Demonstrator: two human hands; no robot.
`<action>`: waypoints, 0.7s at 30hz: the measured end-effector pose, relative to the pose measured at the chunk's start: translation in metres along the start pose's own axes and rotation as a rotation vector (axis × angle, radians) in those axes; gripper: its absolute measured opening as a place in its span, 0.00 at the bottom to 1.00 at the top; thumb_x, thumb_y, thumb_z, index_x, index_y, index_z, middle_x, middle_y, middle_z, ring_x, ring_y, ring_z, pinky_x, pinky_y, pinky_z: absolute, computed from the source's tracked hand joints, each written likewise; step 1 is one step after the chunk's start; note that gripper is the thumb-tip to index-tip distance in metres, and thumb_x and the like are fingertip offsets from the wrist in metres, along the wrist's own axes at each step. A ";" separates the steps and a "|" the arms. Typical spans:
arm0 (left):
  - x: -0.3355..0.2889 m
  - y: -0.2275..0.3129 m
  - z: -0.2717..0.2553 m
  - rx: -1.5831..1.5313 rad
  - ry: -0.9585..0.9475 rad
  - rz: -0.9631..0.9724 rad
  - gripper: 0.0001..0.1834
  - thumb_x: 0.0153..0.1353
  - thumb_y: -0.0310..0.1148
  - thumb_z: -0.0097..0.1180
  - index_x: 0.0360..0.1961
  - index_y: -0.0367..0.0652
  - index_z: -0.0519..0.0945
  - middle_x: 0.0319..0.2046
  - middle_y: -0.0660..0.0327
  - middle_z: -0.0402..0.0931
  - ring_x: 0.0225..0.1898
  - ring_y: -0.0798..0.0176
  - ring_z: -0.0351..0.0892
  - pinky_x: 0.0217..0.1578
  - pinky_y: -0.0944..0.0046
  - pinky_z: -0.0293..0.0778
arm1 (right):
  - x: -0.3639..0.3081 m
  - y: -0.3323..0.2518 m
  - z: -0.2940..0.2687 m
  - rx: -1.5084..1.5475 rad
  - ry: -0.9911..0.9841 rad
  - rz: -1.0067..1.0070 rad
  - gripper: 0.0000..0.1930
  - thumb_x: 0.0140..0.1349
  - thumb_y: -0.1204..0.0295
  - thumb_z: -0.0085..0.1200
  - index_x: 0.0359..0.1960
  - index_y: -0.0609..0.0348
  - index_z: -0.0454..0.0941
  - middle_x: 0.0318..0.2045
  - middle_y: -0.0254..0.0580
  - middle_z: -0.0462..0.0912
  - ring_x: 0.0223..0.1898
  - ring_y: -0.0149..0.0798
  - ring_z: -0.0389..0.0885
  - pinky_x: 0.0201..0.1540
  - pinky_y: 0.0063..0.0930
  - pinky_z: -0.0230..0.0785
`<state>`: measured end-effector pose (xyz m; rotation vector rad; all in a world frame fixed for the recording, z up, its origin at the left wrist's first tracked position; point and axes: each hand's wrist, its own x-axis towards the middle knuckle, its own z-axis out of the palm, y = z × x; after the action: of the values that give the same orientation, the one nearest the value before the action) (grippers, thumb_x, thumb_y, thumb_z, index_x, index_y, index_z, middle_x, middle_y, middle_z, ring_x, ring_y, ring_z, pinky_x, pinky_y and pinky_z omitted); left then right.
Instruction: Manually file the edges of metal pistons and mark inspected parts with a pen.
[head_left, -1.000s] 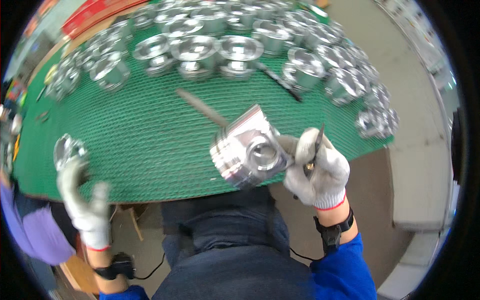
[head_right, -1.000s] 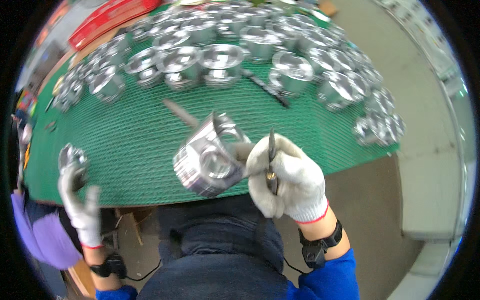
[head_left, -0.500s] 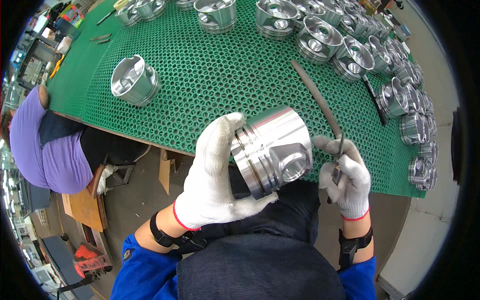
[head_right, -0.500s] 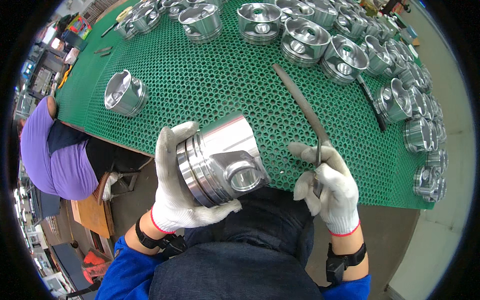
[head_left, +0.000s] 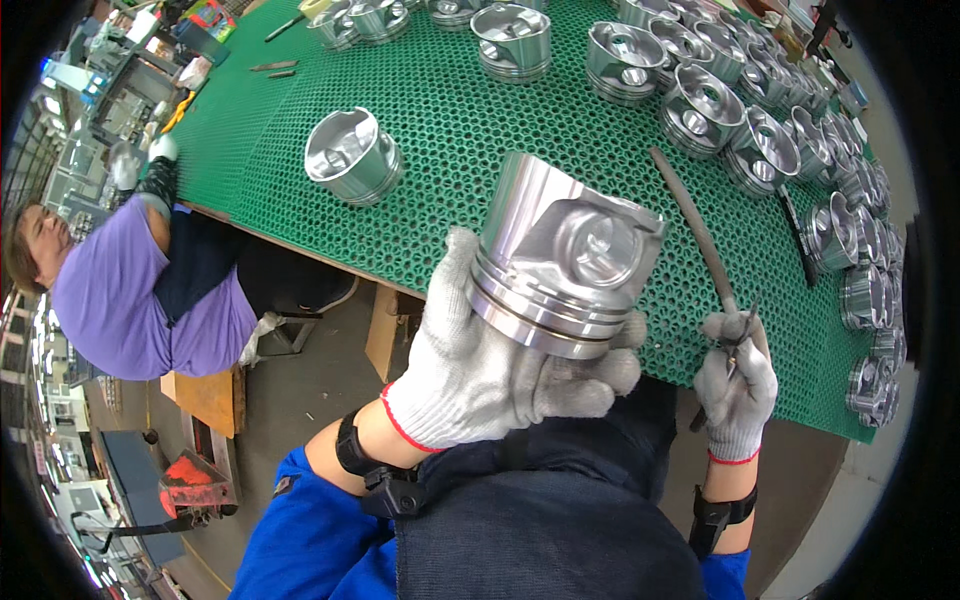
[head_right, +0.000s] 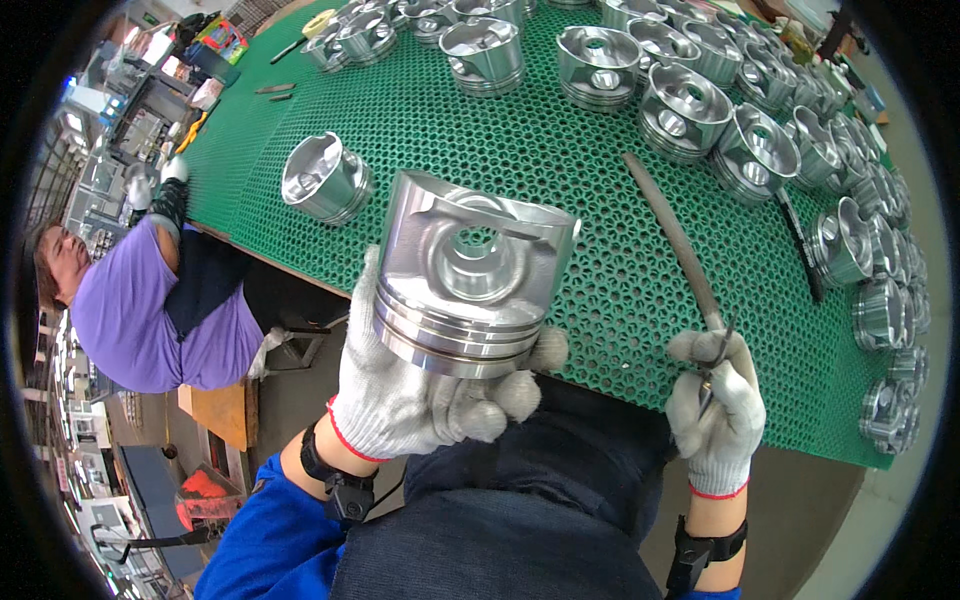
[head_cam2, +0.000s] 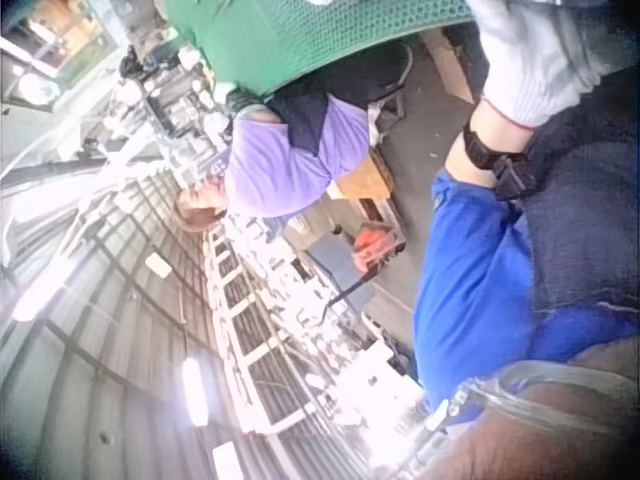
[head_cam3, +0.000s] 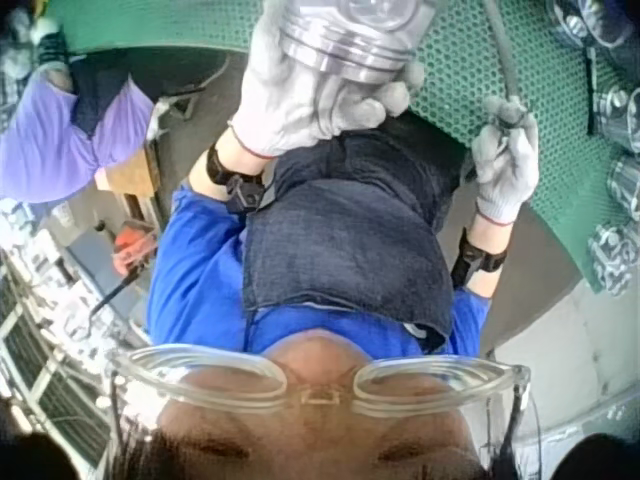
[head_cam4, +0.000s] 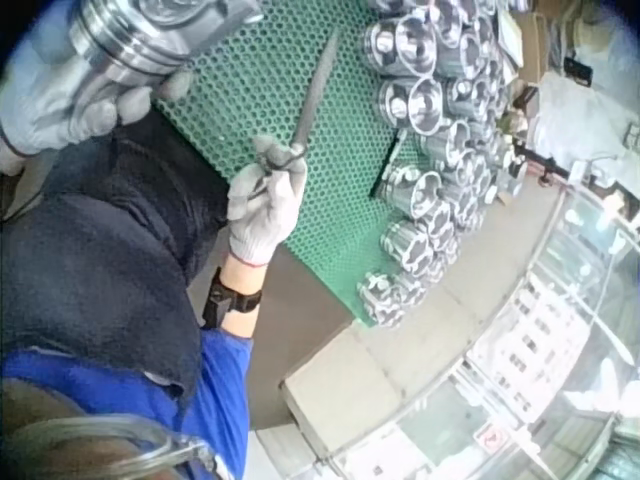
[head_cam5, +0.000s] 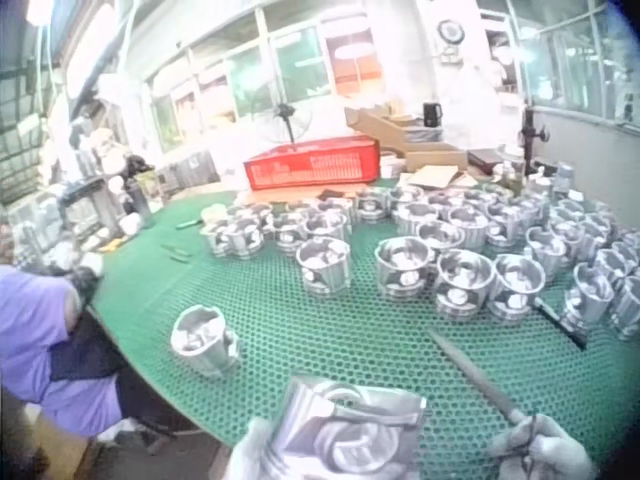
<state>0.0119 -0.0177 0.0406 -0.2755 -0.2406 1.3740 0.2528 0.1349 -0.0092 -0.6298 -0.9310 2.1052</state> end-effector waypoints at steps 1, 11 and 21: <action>0.000 -0.002 0.000 0.030 -0.003 0.018 0.54 0.58 0.69 0.50 0.72 0.43 0.47 0.62 0.28 0.55 0.58 0.22 0.65 0.53 0.32 0.74 | 0.000 0.000 -0.003 0.036 0.010 -0.001 0.20 0.64 0.69 0.48 0.54 0.69 0.67 0.44 0.56 0.75 0.11 0.25 0.68 0.10 0.15 0.61; 0.003 0.007 -0.018 1.700 0.203 0.610 0.52 0.48 0.62 0.68 0.65 0.41 0.62 0.63 0.44 0.60 0.61 0.43 0.68 0.58 0.44 0.69 | -0.017 -0.020 0.023 -0.387 -0.173 0.294 0.20 0.61 0.67 0.52 0.52 0.67 0.76 0.26 0.40 0.77 0.16 0.26 0.68 0.18 0.20 0.62; 0.005 0.026 -0.034 2.312 -0.285 0.481 0.42 0.37 0.48 0.78 0.53 0.40 0.75 0.61 0.37 0.61 0.61 0.37 0.66 0.60 0.44 0.66 | -0.016 -0.016 0.048 -0.892 -0.094 0.170 0.12 0.61 0.75 0.53 0.44 0.66 0.80 0.38 0.46 0.83 0.41 0.38 0.82 0.46 0.28 0.73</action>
<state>-0.0005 -0.0103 0.0002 1.8521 1.2621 1.3258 0.2375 0.1098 0.0350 -1.0725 -1.9488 1.7942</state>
